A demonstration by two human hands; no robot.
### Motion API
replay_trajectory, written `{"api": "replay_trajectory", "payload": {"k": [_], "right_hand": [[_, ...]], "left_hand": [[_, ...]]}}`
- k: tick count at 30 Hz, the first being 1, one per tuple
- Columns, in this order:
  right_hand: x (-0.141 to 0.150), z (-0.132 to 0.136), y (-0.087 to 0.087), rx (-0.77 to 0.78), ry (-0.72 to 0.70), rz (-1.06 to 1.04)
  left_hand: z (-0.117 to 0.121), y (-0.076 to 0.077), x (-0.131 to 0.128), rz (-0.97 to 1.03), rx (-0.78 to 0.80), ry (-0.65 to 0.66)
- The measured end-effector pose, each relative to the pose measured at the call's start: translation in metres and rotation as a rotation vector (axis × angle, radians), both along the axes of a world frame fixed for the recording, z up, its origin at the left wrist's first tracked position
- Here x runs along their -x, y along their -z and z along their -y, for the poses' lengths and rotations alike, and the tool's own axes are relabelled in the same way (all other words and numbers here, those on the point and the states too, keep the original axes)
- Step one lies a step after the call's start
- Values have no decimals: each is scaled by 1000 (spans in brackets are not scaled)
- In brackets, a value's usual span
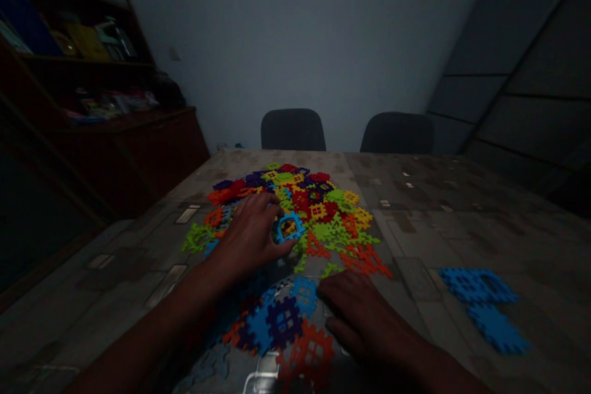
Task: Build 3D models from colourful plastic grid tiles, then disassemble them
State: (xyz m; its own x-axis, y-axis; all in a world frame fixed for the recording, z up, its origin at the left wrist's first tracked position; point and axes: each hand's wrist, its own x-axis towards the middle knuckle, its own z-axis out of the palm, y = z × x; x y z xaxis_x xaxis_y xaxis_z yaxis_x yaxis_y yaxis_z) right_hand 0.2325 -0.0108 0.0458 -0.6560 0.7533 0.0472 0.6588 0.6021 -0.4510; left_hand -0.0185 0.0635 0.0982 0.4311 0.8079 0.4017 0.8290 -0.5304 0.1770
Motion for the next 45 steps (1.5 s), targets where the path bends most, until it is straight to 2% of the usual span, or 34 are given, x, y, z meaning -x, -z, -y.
{"api": "replay_trajectory", "payload": {"k": [5,10,14,18,21,24,26,28,31,33,39,41,45], "right_hand": [[22,-7,-10,-32,-88,0],[39,-12,-19,-6,-50,81],[42,-8,-22,-34,-42,141],[32,-10,-17,-53,37,161],[17,-12,-8,-44,107,-29],[-3,-10,2,-29,238,-232],[-18,-5,7,-4,320,-230],[-32,0,11,-12,341,-168],[-41,6,15,-99,322,-101],[-34,6,14,-131,253,-103],[13,-3,-1,22,-68,16],[10,-6,-9,43,-119,45],[-26,-7,-26,110,-35,57]], "left_hand": [[0,-1,2,12,20,22],[0,-2,4,-9,13,10],[1,1,1,-4,30,16],[-1,2,0,2,18,22],[-3,-1,5,19,13,12],[-6,-5,12,49,-19,-16],[-8,-6,14,61,-38,-23],[-9,-4,14,56,-34,-18],[-9,-2,8,26,-10,0],[-9,-1,4,12,2,6],[-3,0,0,-3,41,9],[0,1,-2,-16,60,16],[4,6,-10,-27,85,45]]}}
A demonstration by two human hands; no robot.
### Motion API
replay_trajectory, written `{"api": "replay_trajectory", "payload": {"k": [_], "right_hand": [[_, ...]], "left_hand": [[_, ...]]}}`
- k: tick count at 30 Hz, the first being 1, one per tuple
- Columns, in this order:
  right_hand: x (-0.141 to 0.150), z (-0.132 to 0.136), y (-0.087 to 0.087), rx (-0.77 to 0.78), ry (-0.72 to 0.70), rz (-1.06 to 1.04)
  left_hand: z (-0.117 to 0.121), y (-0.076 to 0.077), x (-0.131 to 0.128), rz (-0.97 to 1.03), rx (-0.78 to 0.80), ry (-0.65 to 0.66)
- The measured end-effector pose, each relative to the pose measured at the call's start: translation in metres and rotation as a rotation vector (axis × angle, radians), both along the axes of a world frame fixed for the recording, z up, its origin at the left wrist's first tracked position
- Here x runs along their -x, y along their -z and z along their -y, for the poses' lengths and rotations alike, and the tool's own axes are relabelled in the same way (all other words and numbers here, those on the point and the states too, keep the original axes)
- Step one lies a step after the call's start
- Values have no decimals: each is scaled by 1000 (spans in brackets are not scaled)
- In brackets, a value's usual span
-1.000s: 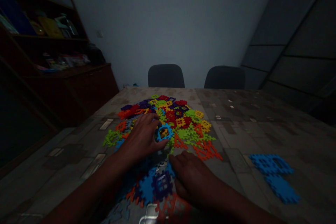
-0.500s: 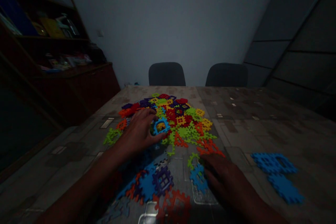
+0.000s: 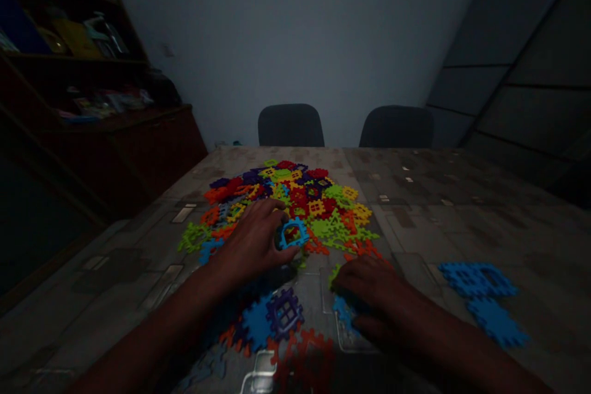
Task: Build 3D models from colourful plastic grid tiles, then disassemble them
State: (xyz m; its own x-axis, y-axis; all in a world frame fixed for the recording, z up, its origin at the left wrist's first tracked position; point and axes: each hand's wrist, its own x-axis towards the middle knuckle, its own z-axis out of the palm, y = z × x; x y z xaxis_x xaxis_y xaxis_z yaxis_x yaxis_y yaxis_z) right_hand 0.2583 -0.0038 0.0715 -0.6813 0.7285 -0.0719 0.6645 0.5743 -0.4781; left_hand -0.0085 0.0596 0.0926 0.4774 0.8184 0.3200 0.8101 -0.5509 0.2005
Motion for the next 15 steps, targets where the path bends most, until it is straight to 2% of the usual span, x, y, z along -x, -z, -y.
{"api": "replay_trajectory", "payload": {"k": [4,11,15], "right_hand": [[-21,1,-6,22,0,65],[-12,-7,-7,-55,-70,136],[-14,-2,-6,-149,-81,127]], "left_hand": [[1,10,-9,22,34,48],[8,21,-18,1,100,78],[6,34,-12,20,52,94]]}}
